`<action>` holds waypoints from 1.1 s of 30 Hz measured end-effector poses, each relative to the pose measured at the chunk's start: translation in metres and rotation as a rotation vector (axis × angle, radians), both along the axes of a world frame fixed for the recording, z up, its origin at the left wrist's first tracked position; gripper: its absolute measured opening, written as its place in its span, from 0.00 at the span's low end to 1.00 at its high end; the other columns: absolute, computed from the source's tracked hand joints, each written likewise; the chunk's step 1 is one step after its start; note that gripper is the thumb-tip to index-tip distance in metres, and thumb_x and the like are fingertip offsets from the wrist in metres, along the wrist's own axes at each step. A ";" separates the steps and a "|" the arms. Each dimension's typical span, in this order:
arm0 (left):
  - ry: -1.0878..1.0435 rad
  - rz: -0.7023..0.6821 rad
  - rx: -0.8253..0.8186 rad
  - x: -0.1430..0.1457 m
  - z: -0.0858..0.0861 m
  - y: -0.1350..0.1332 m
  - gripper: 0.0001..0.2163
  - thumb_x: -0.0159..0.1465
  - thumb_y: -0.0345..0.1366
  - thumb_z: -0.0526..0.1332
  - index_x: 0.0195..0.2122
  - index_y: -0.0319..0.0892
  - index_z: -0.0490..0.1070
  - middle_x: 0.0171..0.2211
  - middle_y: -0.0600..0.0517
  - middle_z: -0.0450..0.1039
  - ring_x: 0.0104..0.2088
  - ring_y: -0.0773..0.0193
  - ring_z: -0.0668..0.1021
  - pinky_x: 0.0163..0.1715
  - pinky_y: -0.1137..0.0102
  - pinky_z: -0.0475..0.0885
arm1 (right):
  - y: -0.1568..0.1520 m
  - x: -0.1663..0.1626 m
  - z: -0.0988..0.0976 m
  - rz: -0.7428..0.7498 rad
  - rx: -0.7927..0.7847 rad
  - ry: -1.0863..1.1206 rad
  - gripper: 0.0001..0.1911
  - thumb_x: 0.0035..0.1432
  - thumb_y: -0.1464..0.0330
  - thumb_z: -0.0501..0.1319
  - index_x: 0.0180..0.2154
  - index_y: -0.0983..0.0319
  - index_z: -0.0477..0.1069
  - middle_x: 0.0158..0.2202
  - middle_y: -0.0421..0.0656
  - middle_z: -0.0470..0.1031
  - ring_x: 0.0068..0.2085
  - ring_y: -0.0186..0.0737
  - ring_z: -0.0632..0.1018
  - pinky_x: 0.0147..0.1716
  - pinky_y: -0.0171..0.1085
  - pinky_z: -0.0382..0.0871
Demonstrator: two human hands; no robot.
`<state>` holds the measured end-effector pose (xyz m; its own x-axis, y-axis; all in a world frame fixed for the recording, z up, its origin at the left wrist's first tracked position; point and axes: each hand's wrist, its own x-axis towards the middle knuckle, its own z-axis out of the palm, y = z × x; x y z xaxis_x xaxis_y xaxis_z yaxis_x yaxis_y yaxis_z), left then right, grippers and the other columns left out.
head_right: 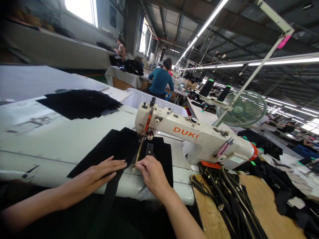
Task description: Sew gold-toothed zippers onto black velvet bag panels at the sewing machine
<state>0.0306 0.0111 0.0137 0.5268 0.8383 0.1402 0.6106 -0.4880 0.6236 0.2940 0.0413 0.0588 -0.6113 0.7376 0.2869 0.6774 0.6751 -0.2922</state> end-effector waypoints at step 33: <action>-0.017 0.140 0.020 -0.004 -0.013 0.002 0.19 0.76 0.48 0.49 0.65 0.59 0.66 0.66 0.58 0.67 0.69 0.49 0.62 0.65 0.48 0.60 | 0.001 0.004 -0.017 -0.080 -0.030 0.184 0.11 0.73 0.73 0.54 0.43 0.59 0.76 0.36 0.40 0.78 0.38 0.36 0.80 0.39 0.32 0.74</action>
